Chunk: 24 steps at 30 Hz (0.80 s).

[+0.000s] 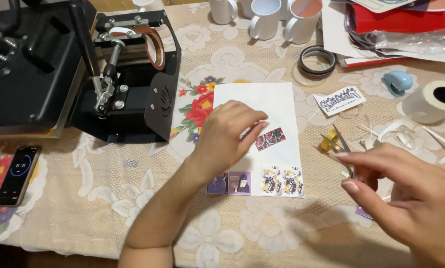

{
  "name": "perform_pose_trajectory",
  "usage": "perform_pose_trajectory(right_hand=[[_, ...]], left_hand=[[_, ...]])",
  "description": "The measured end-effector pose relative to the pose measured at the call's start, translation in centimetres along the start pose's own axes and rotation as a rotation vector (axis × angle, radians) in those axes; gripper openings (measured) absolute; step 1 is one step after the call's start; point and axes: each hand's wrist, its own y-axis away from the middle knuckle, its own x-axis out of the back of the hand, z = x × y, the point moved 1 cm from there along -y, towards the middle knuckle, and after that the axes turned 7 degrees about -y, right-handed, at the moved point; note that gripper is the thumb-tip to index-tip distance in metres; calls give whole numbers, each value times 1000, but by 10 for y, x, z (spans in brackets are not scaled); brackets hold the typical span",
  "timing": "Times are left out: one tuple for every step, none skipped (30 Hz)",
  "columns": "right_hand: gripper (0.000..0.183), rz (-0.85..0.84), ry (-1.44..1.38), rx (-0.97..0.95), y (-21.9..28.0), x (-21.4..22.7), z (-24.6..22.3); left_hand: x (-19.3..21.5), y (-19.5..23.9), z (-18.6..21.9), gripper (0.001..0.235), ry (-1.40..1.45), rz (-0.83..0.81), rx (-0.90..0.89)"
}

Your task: The person arranges and secures small printed stickers onto a white sheet of paper. They use a roll of yellow tape and a pair of scissors to cut small pieces of adhesive, which are then applied to the back of the stickers before pressing them onto the paper.

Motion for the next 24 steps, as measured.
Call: perform_pose_trajectory(right_hand=[[28,-12,20,-18,4,-1,12],[28,-29,38,-33,6,-2,24],[28,-36,33,-31,11,-4,31],[25,-37,61,-64,16,-7,39],[22,-38,90,-97,20,-9,47],[22,-42,83,-90,24,-13,57],[24,-29,66,-114,28,-17,67],[26,-19,47,-142,35,-21,77],[26,-27,37,-140,33,-26,87],[23,-22,86,-94,34,-30,95],[21,-17,134,-47,35,-34,103],[21,-16,130,-54,38,-37,110],[24,-38,104,-27,41,-40,116],[27,-55,80,9,39,-43,124],[27,-49,79,11,41,-45,121],[26,-54,98,18,42,-47,120],[25,-58,118,26,44,-49,118],[25,-61,117,23,44,-50,118],[26,-68,111,33,45,-51,119],[28,-72,106,45,44,-53,120],[28,-72,107,45,45,-53,121],[31,-68,104,31,46,-53,123],[34,-65,101,17,47,-53,125],[34,-62,101,17,48,-54,123]], left_hand=[[-16,7,-23,15,-50,-194,99],[-30,16,-46,18,-103,-387,200],[-37,25,-58,18,-107,-388,207],[-45,35,-72,13,-250,-572,234],[-53,44,-85,18,-393,-756,260],[-51,43,-89,18,-401,-755,268],[-50,43,-92,12,-318,-807,359],[-49,45,-95,28,-230,-861,452],[-49,42,-100,28,-235,-863,463],[-51,40,-105,47,-180,-939,530],[-53,38,-109,66,-123,-1013,598],[-63,42,-118,66,-123,-1022,598],[-72,45,-126,63,-135,-1019,579],[-81,42,-137,59,-153,-1008,556],[-77,37,-133,59,-159,-1008,551],[-74,32,-128,53,-129,-1020,589],[-71,28,-124,46,-100,-1031,626],[-71,28,-125,46,-97,-1033,628],[-72,28,-125,43,-81,-1041,658],[-72,26,-127,41,-67,-1047,685],[-70,26,-126,41,-67,-1047,685],[-69,25,-124,34,-36,-992,688],[-67,25,-122,29,-6,-938,691],[-59,25,-115,29,-7,-939,688]])
